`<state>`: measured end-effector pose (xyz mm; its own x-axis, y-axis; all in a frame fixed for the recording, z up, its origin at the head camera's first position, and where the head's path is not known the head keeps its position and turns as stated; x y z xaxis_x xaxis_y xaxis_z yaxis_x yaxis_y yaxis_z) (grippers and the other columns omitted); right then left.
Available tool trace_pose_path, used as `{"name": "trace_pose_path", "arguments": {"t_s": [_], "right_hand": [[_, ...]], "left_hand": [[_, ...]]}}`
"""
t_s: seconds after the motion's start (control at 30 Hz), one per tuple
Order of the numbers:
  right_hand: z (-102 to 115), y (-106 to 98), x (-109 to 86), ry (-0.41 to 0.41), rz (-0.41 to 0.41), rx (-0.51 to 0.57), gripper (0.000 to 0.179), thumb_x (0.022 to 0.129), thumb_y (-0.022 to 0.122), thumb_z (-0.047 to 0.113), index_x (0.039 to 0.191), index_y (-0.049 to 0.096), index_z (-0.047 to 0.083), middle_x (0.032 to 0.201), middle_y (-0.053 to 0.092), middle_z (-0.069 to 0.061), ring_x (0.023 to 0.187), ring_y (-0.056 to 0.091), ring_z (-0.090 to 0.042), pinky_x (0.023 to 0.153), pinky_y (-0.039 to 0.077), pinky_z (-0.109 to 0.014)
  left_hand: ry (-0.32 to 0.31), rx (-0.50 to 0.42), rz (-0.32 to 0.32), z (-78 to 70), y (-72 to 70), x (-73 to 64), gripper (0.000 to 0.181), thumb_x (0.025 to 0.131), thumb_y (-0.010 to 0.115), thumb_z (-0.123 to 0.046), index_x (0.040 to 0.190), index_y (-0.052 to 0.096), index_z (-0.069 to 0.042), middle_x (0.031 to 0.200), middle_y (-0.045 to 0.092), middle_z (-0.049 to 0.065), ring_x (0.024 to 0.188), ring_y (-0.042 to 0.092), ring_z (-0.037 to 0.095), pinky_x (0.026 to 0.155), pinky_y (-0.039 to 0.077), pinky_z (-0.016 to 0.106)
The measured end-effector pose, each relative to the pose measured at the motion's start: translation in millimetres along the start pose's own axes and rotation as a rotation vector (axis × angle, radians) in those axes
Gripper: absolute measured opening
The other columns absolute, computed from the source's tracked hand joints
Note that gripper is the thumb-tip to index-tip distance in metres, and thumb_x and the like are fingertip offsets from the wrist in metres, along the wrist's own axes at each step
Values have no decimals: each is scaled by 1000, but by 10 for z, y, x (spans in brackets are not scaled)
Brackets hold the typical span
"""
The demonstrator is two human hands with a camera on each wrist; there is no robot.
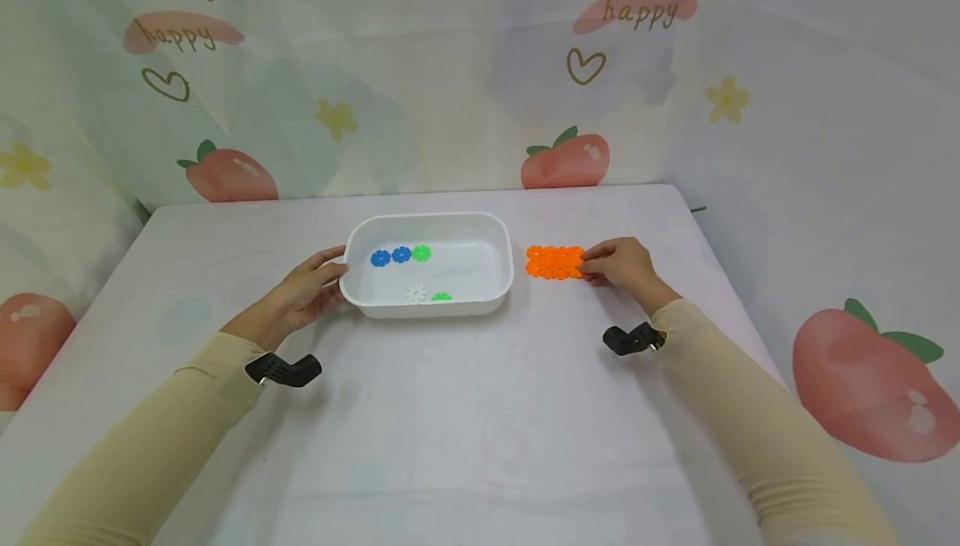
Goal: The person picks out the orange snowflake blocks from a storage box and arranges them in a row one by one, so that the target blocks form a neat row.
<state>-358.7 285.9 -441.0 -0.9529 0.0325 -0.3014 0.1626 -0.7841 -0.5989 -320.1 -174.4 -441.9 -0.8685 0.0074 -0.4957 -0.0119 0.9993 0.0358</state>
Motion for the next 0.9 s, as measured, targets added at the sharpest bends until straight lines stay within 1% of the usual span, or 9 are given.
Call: {"name": "trace_pose_path", "arguments": {"t_s": [0.13, 0.27, 0.43, 0.53, 0.73, 0.9], "right_hand": [[9, -4, 11, -12, -5, -23, 37, 91, 71, 14, 121, 63, -7, 114, 66, -25, 72, 67, -7, 69, 57, -20], [12, -11, 22, -21, -13, -63, 37, 91, 71, 15, 120, 63, -6, 117, 64, -27, 73, 66, -7, 68, 56, -17], [16, -20, 11, -12, -26, -91, 38, 92, 70, 17, 121, 64, -5, 119, 63, -27, 74, 67, -9, 68, 55, -16], [16, -23, -12, -13, -35, -97, 38, 92, 70, 18, 122, 64, -5, 118, 63, -27, 75, 67, -10, 68, 55, -17], [-13, -11, -57, -20, -22, -95, 39, 93, 69, 20, 122, 63, -6, 116, 66, -26, 75, 68, -10, 69, 55, -18], [7, -23, -49, -33, -24, -100, 40, 94, 68, 21, 123, 63, -6, 116, 66, -25, 76, 68, -12, 69, 56, -18]], "left_hand": [[0, -2, 1, -2, 0, 6, 51, 102, 53, -18, 151, 38, -25, 147, 45, 9, 97, 56, 13, 67, 52, 16], [0, -2, -4, 2, 0, 10, 51, 102, 52, -18, 151, 38, -26, 147, 45, 9, 96, 56, 13, 66, 52, 16], [6, 2, -10, -2, 1, 3, 51, 102, 52, -18, 151, 38, -26, 147, 46, 10, 99, 56, 14, 67, 52, 16], [6, -2, -11, 2, 4, 1, 51, 102, 52, -18, 150, 39, -25, 147, 46, 10, 101, 56, 14, 68, 52, 16], [-17, 7, -7, 29, 4, 3, 51, 102, 53, -18, 150, 39, -26, 147, 46, 9, 103, 55, 16, 68, 52, 16], [-14, 8, -16, 2, -14, -1, 50, 102, 54, -20, 149, 40, -27, 147, 47, 8, 107, 54, 19, 67, 52, 16]]}}
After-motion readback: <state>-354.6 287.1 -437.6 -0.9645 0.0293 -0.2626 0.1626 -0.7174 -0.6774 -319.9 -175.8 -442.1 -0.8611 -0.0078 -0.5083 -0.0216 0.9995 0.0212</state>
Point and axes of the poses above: each hand's wrist, its own x-axis towards the middle knuckle, its own y-axis out of the palm, z = x × y, the point moved 6 cm from there along x, towards the middle knuckle
